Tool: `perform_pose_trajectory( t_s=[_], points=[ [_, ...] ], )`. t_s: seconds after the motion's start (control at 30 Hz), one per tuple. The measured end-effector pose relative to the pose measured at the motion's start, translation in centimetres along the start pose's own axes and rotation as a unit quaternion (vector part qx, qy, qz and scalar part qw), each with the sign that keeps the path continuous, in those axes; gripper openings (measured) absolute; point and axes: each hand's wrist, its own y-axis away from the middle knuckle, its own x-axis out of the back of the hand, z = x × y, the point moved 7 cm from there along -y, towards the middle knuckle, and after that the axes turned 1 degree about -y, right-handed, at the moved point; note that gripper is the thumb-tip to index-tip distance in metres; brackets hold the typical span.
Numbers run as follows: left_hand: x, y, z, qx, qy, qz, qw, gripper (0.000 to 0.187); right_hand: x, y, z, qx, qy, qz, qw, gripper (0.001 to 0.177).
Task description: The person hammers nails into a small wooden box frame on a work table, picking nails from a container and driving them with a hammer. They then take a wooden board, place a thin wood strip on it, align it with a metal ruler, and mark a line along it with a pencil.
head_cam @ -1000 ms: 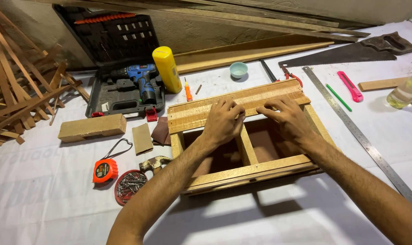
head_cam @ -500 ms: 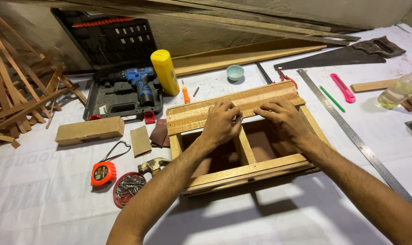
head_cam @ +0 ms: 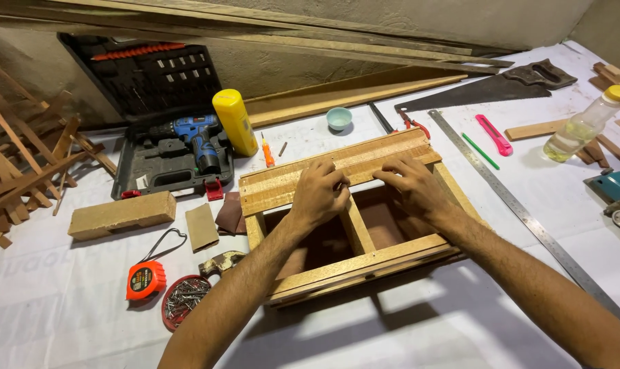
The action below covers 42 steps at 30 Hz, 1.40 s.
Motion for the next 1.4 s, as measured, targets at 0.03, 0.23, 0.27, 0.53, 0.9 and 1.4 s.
perform_pose_trajectory(
  t_s=[0.03,0.23,0.27,0.53,0.9,1.4],
  points=[
    [0.1,-0.1,0.1,-0.002,0.000,0.001,1.000,0.009,-0.1,0.1,0.2,0.000,0.001,0.001,1.000,0.035],
    [-0.2,-0.2,0.4,-0.020,-0.054,-0.011,0.998,0.009,-0.4,0.1,0.3,-0.002,0.015,-0.007,1.000,0.030],
    [-0.3,-0.2,0.4,-0.019,-0.057,-0.019,0.998,0.009,-0.2,0.0,0.2,0.004,0.009,0.000,1.000,0.026],
    [0.6,-0.7,1.2,-0.031,-0.093,-0.037,0.995,0.009,-0.8,0.0,0.3,0.040,0.065,-0.012,0.997,0.016],
    [6.8,0.2,1.7,-0.029,-0.061,-0.056,0.996,0.014,-0.9,-1.2,-1.1,0.018,0.129,-0.086,0.988,0.022],
    [22.3,15.1,-1.5,0.062,0.004,0.028,0.998,0.011,2.0,-9.0,-22.8,0.147,-0.014,-0.054,0.988,0.018]
  ],
)
